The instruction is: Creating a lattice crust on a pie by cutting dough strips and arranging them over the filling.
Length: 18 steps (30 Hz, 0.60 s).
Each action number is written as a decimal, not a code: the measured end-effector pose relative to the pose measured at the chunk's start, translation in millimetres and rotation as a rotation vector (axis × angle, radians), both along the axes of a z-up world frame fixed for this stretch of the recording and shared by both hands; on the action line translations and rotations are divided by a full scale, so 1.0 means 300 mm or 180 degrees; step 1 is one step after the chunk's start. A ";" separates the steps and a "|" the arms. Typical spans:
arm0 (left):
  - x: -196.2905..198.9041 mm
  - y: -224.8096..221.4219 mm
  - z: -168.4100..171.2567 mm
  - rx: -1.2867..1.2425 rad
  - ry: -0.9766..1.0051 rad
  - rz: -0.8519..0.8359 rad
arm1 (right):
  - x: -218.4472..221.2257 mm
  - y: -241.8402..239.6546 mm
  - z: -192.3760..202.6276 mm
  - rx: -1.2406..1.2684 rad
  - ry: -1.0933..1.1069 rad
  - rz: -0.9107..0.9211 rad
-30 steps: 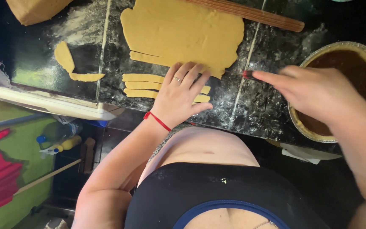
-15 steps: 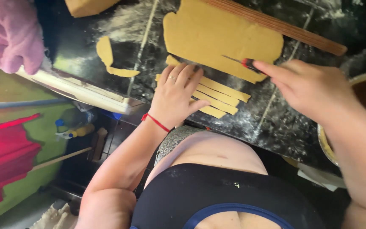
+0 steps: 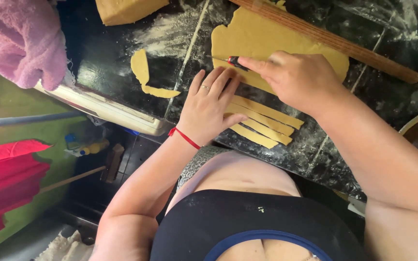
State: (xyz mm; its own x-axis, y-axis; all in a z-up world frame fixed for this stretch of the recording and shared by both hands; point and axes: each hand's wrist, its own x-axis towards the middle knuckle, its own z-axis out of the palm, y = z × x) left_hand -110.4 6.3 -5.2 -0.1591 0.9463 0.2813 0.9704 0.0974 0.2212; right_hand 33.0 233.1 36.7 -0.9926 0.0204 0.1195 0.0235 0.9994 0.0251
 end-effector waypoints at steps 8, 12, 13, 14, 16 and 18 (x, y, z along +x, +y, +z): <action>-0.011 -0.001 -0.009 0.0095 0.0025 -0.0024 | 0.036 0.013 -0.006 -0.0189 0.0027 0.0053; -0.009 0.002 0.000 0.0106 0.0079 -0.0008 | 0.039 0.015 -0.008 -0.0233 0.0059 0.0036; -0.008 0.003 -0.001 0.0101 0.0082 -0.0007 | 0.038 0.014 -0.014 -0.0238 0.0061 0.0038; -0.008 0.004 -0.002 0.0133 0.0074 -0.0006 | 0.037 0.012 -0.019 -0.0265 0.0058 0.0020; -0.009 0.005 -0.005 0.0162 0.0071 -0.0004 | 0.035 0.010 -0.025 -0.0294 0.0059 0.0005; -0.007 0.006 -0.006 0.0178 0.0109 -0.0001 | 0.038 0.011 -0.025 -0.0325 -0.0036 -0.0024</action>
